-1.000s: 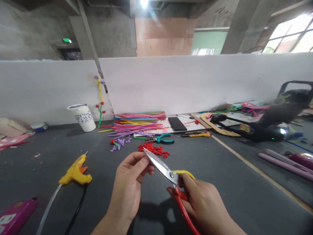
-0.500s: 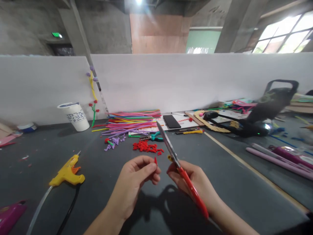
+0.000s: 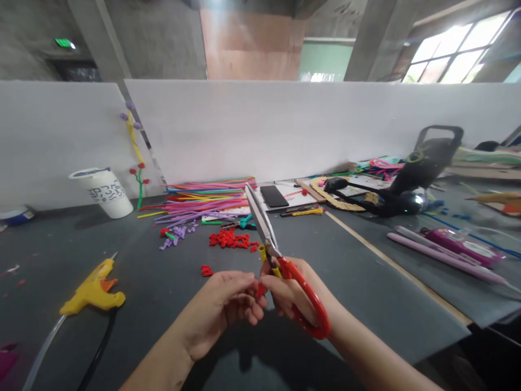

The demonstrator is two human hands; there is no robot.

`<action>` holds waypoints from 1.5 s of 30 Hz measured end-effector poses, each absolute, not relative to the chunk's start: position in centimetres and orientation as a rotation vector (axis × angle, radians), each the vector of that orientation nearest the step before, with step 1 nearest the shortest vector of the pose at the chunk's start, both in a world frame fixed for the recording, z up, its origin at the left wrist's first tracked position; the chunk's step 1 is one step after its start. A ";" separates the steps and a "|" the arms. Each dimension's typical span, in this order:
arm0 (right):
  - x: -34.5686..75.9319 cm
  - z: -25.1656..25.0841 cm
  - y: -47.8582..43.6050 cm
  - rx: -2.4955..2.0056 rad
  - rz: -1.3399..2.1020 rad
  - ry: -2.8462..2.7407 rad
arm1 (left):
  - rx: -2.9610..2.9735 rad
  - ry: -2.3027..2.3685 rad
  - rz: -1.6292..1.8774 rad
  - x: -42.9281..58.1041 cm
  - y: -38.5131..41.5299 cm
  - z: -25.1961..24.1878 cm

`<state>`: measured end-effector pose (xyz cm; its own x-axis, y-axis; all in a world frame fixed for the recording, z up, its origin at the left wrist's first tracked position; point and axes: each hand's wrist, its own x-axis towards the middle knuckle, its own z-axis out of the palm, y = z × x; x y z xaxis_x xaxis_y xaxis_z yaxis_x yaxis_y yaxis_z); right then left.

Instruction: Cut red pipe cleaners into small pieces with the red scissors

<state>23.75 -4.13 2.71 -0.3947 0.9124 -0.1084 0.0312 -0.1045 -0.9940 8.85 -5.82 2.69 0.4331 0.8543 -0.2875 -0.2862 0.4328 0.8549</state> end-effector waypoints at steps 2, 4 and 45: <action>23.7 2.4 -4.2 -1.100 1.576 -1.465 | 0.800 0.833 0.795 9.0 -5.8 2.5; 23.6 2.2 -4.2 -1.119 1.550 -1.460 | 0.805 0.845 0.770 9.0 -5.8 2.4; 24.6 1.2 -3.1 -1.293 1.364 -1.517 | 2.097 1.951 0.437 0.2 -0.5 0.1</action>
